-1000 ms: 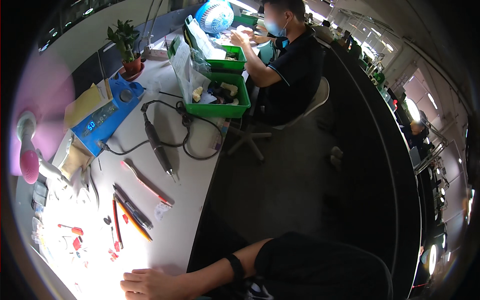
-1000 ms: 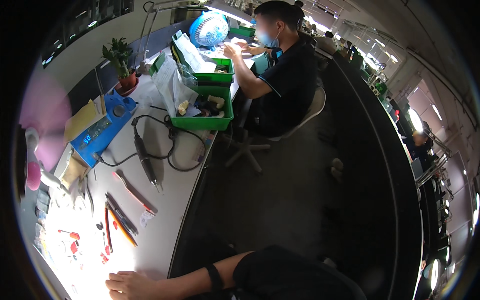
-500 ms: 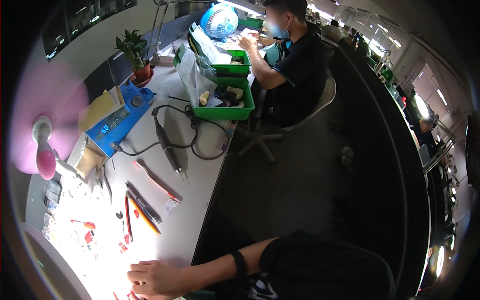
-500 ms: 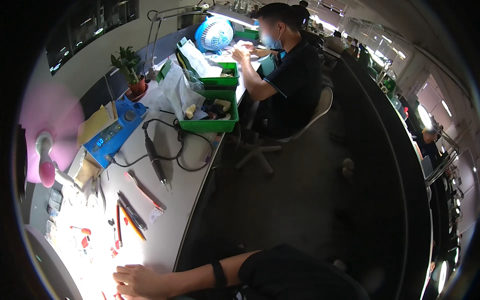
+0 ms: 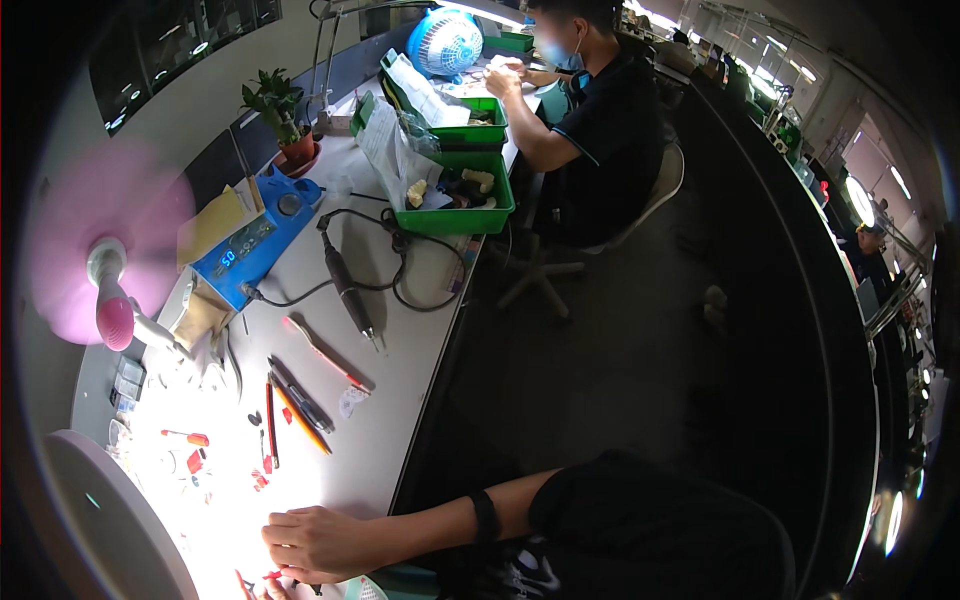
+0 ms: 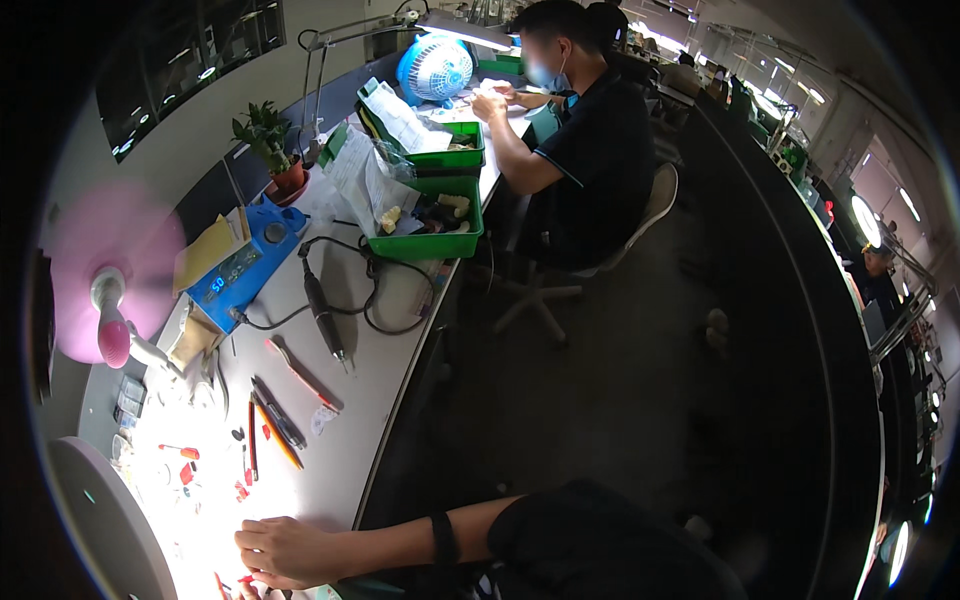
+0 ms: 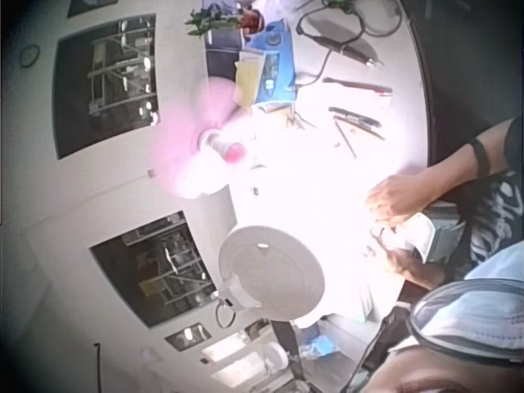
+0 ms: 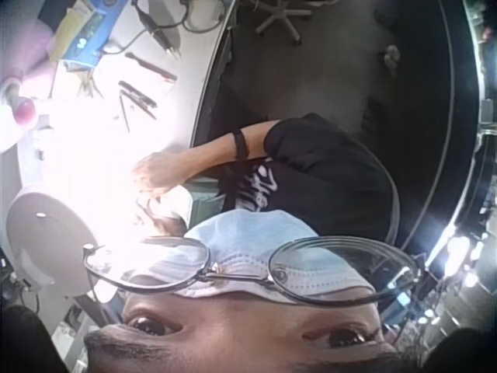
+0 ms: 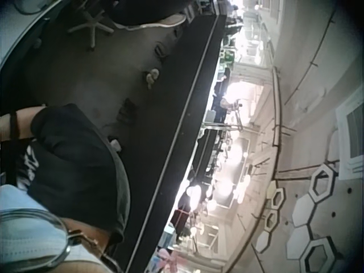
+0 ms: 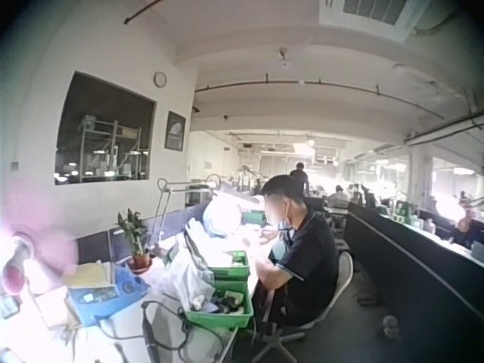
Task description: The recorder is assembling and refining components of a dental model or prosthesis, using a rotary tool for sanding.
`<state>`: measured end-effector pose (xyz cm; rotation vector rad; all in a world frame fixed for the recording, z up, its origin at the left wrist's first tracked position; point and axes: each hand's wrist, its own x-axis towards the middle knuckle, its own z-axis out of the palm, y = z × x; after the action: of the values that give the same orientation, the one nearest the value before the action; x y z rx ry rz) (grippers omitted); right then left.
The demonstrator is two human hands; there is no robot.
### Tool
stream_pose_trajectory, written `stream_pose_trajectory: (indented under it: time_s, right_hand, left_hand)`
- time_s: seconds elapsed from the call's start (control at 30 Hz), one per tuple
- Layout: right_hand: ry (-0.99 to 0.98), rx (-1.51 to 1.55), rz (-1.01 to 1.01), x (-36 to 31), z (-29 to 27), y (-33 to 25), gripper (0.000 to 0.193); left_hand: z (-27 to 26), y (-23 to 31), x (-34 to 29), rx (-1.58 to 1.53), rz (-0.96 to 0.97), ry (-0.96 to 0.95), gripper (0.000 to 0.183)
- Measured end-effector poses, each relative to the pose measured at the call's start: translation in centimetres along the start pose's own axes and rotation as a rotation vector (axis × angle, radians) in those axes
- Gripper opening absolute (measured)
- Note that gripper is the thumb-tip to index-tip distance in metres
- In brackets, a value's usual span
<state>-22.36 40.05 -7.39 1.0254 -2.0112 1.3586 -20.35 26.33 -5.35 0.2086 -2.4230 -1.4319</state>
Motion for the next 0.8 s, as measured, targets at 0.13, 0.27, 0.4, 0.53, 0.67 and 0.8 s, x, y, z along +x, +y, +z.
stream_pose_trajectory:
  time_s: [0.13,0.27,0.4,0.53,0.67,0.8]
  right_hand:
    - [-0.043,0.028,0.045,0.1,-0.1,-0.1,0.018]
    - [-0.022,0.048,0.069,0.1,-0.4,-0.3,0.018]
    - [-0.05,0.062,0.081,0.1,-0.4,-0.3,0.019]
    - [-0.042,0.03,0.085,0.0,0.1,-0.2,0.018]
    - [-0.037,0.03,0.075,-0.1,0.2,-0.1,0.018]
    - [-0.054,0.018,0.076,0.3,-0.5,-0.6,0.018]
  left_hand:
    - [0.2,-0.4,0.0,-0.052,-0.027,0.018,0.057]
    - [0.3,-0.7,-0.1,-0.082,-0.042,0.033,0.057]
    - [0.3,-0.9,-0.1,-0.103,-0.052,0.045,0.057]
    - [0.1,-1.3,-0.3,-0.123,-0.054,0.063,0.058]
    - [0.1,-1.6,-0.4,-0.14,-0.057,0.079,0.059]
    - [-0.1,-1.5,-0.5,-0.153,-0.06,0.1,0.06]
